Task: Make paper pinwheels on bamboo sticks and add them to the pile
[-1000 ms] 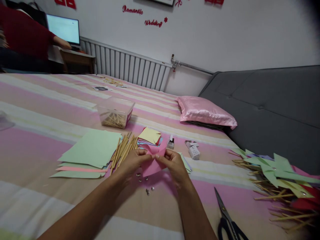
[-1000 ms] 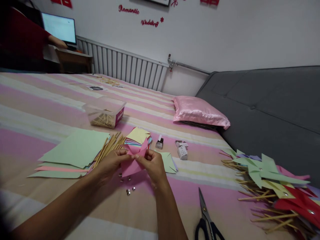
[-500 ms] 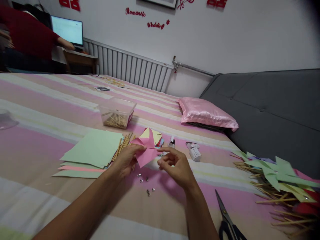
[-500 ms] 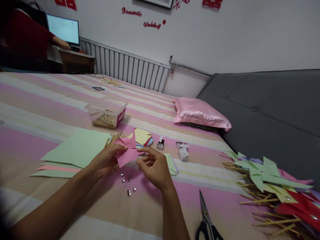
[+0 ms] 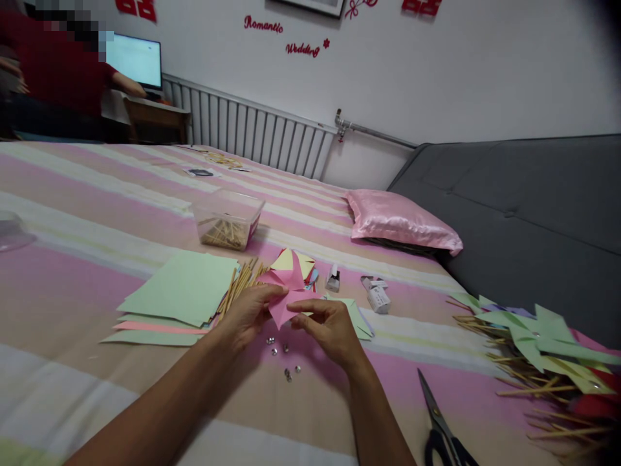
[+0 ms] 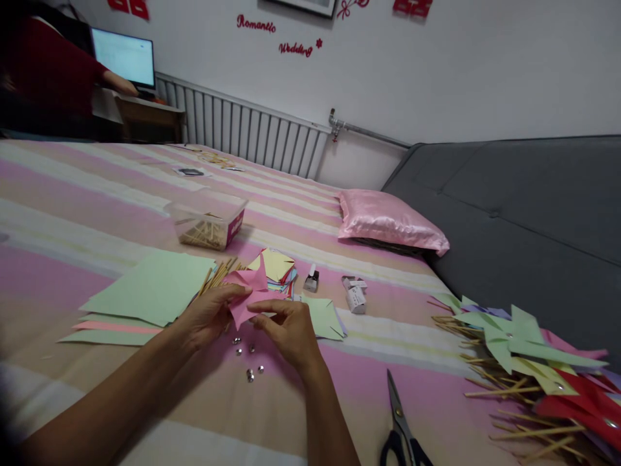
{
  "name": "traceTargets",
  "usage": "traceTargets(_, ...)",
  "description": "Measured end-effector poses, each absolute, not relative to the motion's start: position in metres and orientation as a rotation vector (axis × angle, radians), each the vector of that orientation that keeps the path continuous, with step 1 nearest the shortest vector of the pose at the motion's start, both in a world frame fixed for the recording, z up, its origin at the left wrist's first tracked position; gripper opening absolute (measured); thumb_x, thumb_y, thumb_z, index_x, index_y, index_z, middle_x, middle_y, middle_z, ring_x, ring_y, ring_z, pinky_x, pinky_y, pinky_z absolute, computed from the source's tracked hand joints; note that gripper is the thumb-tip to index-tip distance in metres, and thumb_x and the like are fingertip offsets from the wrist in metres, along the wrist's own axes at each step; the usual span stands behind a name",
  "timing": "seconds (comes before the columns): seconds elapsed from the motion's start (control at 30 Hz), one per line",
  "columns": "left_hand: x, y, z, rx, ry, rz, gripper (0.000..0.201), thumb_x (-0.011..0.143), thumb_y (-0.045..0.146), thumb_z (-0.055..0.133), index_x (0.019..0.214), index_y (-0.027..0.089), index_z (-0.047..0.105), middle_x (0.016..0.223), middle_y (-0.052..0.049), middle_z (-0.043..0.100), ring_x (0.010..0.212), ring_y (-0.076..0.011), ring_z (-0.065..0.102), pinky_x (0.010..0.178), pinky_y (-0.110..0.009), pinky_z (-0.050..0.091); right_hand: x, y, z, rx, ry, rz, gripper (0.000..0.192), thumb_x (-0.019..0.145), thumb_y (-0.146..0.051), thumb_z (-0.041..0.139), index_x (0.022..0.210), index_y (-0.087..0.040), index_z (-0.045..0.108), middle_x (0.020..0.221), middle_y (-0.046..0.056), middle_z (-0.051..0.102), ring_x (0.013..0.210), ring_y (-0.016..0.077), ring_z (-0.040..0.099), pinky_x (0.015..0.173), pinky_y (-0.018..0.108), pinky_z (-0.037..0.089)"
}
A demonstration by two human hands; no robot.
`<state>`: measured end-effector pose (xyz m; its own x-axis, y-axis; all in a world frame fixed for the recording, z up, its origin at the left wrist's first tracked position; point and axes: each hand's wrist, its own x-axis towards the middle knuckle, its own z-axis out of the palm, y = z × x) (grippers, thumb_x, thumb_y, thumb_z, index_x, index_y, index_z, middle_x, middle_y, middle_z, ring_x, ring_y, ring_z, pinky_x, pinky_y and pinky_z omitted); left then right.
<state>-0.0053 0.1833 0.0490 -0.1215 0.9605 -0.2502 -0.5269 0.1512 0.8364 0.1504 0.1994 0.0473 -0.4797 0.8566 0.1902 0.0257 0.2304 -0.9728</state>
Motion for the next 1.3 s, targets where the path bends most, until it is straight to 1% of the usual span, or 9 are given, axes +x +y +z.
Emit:
traceTargets(0.13,-0.005,0.183,0.048,0.626,1.053,1.411,0.012,0.059,0.019,0.071,0.067,0.012,0.064,0.056,0.001,0.060,0.050,-0.0106,0.052,0.049,-0.022,0.038,0.148,0.200,0.049,-0.902,-1.649,1.354,0.019,0.067,-0.032,0.071,0.081,-0.019,0.073,0.068,0.004,0.071,0.061,0.0184,0.068,0.053,0.025,0.050)
traceTargets(0.3,-0.001,0.182,0.050,0.697,1.094,1.453,0.015,0.057,0.022,0.073,0.056,0.013,0.062,0.052,0.002,0.058,0.049,-0.0090,0.050,0.050,-0.021,0.035,0.141,0.200,0.047,-0.922,-1.520,1.343,0.023,0.066,-0.039,0.072,0.072,-0.017,0.071,0.064,0.003,0.068,0.058,0.0178,0.067,0.045,0.021,0.043)
traceTargets(0.5,0.000,0.183,0.047,0.763,1.139,1.467,0.017,0.057,0.026,0.075,0.063,0.012,0.068,0.061,-0.003,0.066,0.055,-0.0116,0.056,0.057,-0.023,0.041,0.135,0.198,0.044,-1.026,-1.377,1.298,0.029,0.067,-0.044,0.070,0.072,-0.015,0.067,0.062,0.002,0.066,0.059,0.0175,0.067,0.047,0.020,0.043)
traceTargets(0.73,0.001,0.181,0.042,0.909,1.202,1.485,0.019,0.061,0.031,0.073,0.063,0.013,0.067,0.059,-0.002,0.063,0.053,-0.0120,0.053,0.053,-0.023,0.037,0.131,0.196,0.042,-1.108,-1.311,1.232,0.034,0.066,-0.047,0.069,0.071,-0.014,0.065,0.065,0.004,0.067,0.059,0.0186,0.067,0.047,0.021,0.043)
traceTargets(0.83,0.001,0.180,0.041,0.974,1.192,1.500,0.019,0.063,0.031,0.071,0.061,0.013,0.065,0.057,0.000,0.061,0.052,-0.0111,0.051,0.054,-0.023,0.036,0.131,0.196,0.041,-1.124,-1.292,1.214,0.032,0.066,-0.046,0.069,0.070,-0.015,0.064,0.065,0.004,0.068,0.059,0.0187,0.067,0.046,0.021,0.043)
traceTargets(0.93,0.002,0.180,0.040,1.003,1.190,1.497,0.019,0.064,0.032,0.071,0.064,0.013,0.067,0.059,-0.001,0.062,0.053,-0.0114,0.051,0.054,-0.023,0.037,0.131,0.196,0.041,-1.128,-1.287,1.200,0.029,0.066,-0.044,0.069,0.068,-0.015,0.064,0.065,0.004,0.068,0.058,0.0183,0.067,0.047,0.021,0.042)
traceTargets(1.03,0.003,0.179,0.042,1.008,1.199,1.488,0.018,0.065,0.031,0.071,0.067,0.013,0.068,0.060,-0.002,0.063,0.054,-0.0114,0.052,0.054,-0.023,0.036,0.131,0.196,0.041,-1.139,-1.303,1.185,0.029,0.067,-0.043,0.069,0.069,-0.015,0.065,0.062,0.004,0.068,0.056,0.0178,0.066,0.046,0.021,0.041)
traceTargets(1.23,0.007,0.174,0.055,1.005,1.339,1.465,0.014,0.062,0.029,0.072,0.063,0.015,0.070,0.051,0.001,0.058,0.045,-0.0090,0.044,0.046,-0.022,0.031,0.133,0.197,0.041,-1.199,-1.316,1.181,0.032,0.066,-0.045,0.069,0.074,-0.014,0.068,0.054,0.004,0.066,0.055,0.0178,0.064,0.044,0.020,0.036)
traceTargets(1.3,0.008,0.174,0.056,1.026,1.344,1.467,0.014,0.062,0.029,0.072,0.064,0.015,0.070,0.053,0.000,0.060,0.045,-0.0092,0.044,0.045,-0.022,0.031,0.133,0.198,0.042,-1.210,-1.321,1.179,0.031,0.066,-0.045,0.069,0.074,-0.014,0.069,0.054,0.004,0.066,0.055,0.0171,0.063,0.045,0.020,0.036)
